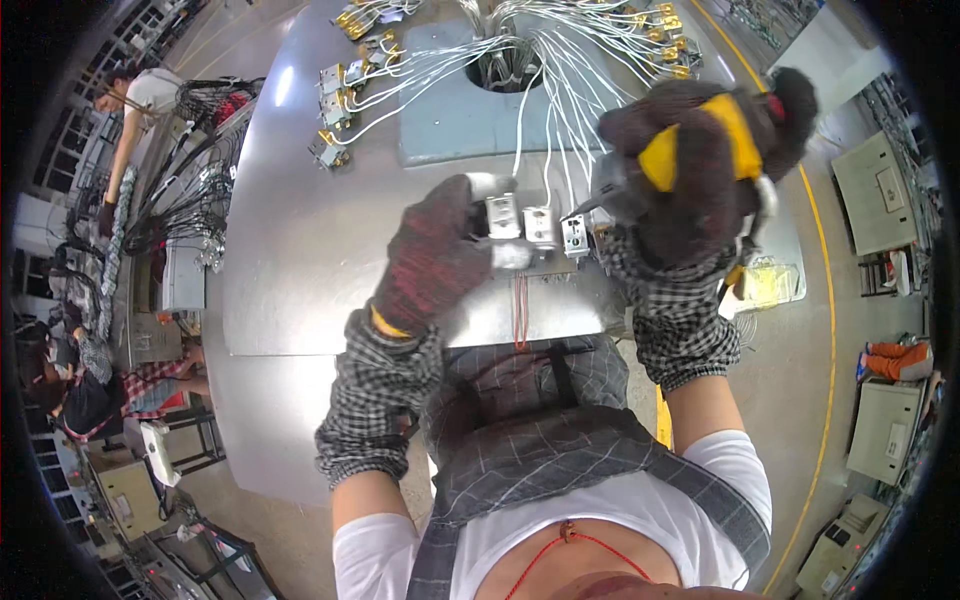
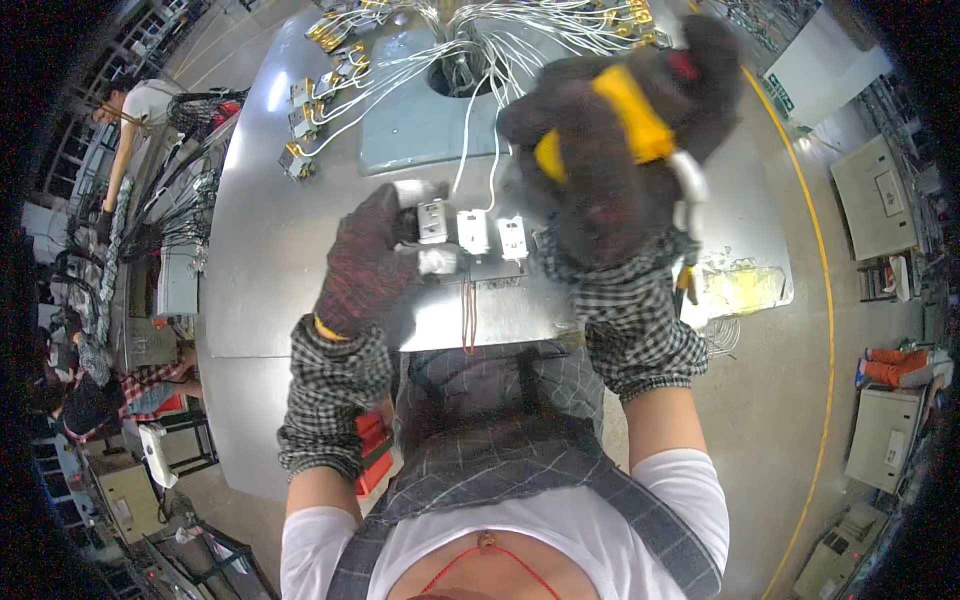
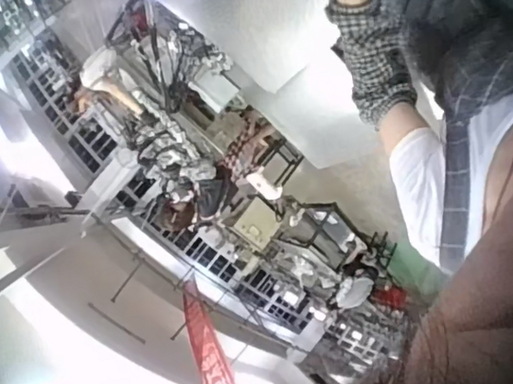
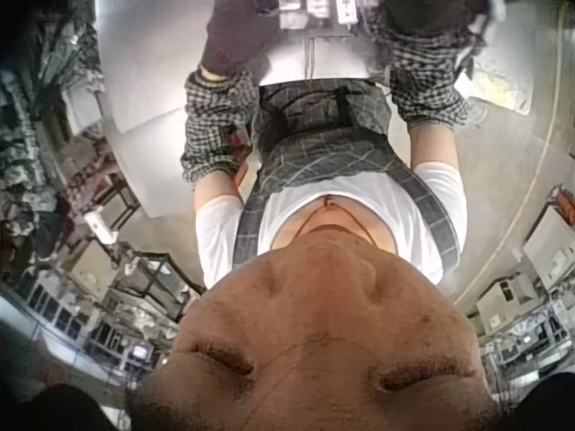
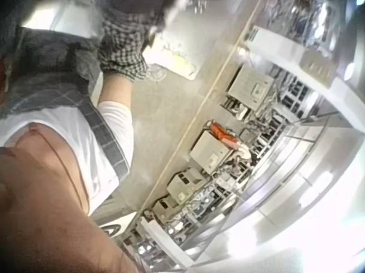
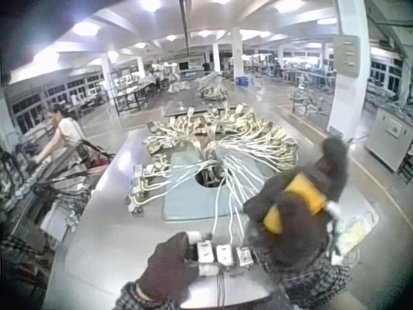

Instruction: Assemble complex electronic wiring and components onto a metal base plate at a workstation.

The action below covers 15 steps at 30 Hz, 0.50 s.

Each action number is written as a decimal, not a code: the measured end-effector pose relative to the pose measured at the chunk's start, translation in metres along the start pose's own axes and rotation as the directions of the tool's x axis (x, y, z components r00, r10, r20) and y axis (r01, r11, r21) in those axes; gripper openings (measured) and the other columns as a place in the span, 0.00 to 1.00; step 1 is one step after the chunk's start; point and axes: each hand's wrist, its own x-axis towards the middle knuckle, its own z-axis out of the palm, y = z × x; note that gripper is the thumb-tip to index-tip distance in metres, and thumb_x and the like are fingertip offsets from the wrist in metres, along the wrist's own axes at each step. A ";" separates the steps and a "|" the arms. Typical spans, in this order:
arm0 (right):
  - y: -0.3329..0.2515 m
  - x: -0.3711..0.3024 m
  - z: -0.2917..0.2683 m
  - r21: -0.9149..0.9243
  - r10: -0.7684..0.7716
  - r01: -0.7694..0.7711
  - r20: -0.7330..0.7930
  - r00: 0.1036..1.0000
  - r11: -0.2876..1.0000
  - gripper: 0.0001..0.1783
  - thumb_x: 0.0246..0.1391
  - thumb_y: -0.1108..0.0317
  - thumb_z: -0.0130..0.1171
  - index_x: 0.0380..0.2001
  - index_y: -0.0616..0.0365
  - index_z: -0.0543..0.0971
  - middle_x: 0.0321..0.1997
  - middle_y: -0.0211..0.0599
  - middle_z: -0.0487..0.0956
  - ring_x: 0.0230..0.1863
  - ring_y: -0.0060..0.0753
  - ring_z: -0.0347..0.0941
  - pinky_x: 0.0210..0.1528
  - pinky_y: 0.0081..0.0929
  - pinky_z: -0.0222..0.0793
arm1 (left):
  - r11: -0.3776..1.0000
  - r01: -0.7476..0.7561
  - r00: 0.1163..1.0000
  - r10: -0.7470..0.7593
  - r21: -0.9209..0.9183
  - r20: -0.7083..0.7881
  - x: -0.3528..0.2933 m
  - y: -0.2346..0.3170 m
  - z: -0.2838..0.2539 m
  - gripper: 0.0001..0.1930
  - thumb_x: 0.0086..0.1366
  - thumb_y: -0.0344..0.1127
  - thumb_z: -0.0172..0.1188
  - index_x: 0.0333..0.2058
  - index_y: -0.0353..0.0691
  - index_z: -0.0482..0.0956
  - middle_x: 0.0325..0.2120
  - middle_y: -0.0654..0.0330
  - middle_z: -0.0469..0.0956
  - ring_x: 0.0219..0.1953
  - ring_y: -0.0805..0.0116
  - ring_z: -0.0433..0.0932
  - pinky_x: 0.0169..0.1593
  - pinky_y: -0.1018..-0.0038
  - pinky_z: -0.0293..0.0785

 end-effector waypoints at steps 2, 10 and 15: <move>-0.005 0.015 -0.003 -0.036 -0.129 0.127 -0.037 0.991 0.991 0.31 0.62 0.70 0.57 0.64 0.46 0.56 0.43 0.41 0.75 0.44 0.33 0.73 0.42 0.39 0.74 | 0.992 0.029 0.998 -0.036 0.123 0.057 0.012 0.025 0.006 0.34 0.47 0.39 0.78 0.51 0.35 0.74 0.39 0.55 0.82 0.41 0.65 0.82 0.44 0.68 0.79; 0.000 0.010 0.016 0.056 -0.145 0.146 -0.010 0.989 0.988 0.36 0.60 0.71 0.59 0.66 0.38 0.53 0.38 0.40 0.76 0.37 0.32 0.74 0.34 0.38 0.75 | 0.952 0.063 0.978 -0.118 0.298 0.170 0.018 0.020 0.006 0.32 0.48 0.39 0.77 0.52 0.38 0.76 0.36 0.55 0.82 0.38 0.67 0.82 0.44 0.70 0.78; 0.017 -0.003 0.010 0.010 -0.031 0.031 0.006 0.999 0.999 0.31 0.61 0.70 0.56 0.64 0.45 0.58 0.46 0.41 0.74 0.46 0.33 0.72 0.44 0.36 0.72 | 0.951 0.000 0.982 -0.059 0.310 0.181 0.019 0.018 0.011 0.28 0.50 0.38 0.76 0.49 0.36 0.76 0.35 0.59 0.84 0.38 0.71 0.83 0.44 0.71 0.78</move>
